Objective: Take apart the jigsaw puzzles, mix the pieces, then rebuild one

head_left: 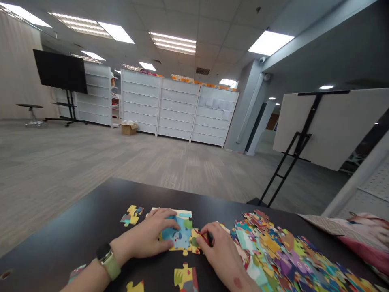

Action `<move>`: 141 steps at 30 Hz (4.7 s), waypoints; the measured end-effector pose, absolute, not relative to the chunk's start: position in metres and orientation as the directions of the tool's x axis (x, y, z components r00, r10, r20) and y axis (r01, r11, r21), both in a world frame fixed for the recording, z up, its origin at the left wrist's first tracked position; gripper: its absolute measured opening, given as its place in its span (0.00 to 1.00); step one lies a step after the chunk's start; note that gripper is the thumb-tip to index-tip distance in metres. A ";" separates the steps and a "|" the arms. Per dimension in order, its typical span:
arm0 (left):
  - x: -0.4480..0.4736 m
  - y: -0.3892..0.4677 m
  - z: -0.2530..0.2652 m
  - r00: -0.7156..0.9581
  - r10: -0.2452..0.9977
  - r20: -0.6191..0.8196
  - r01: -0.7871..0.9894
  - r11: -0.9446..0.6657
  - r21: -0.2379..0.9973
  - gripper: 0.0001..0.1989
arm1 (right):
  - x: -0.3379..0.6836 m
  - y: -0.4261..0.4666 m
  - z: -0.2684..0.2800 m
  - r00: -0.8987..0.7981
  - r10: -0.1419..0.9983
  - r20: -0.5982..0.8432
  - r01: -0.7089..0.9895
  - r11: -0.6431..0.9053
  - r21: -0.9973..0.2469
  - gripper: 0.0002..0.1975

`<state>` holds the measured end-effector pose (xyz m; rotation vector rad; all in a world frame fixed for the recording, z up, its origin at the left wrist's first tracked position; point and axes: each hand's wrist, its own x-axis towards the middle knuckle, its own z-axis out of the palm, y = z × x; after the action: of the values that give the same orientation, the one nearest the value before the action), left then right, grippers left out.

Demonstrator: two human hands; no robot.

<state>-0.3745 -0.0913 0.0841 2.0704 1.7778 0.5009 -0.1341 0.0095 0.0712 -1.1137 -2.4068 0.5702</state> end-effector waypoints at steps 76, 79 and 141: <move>-0.405 -0.092 0.106 -0.203 0.949 0.239 0.491 -0.113 0.864 0.14 | -0.119 -0.001 0.086 -0.750 0.615 0.243 0.493 0.765 -0.415 0.24; -0.389 -0.094 0.098 -0.084 0.965 0.247 0.612 -0.146 0.777 0.11 | -0.112 -0.015 0.100 -0.802 0.575 0.163 0.460 0.769 -0.444 0.15; -0.379 -0.096 0.077 0.162 0.967 0.199 0.826 -0.243 0.509 0.14 | -0.097 -0.024 0.110 -0.777 0.625 -0.071 0.619 0.739 -0.267 0.20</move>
<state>-0.3789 -0.0958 0.0771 2.1601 1.7267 0.7115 -0.0972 -0.0239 0.1096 -1.0407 -2.9075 0.4335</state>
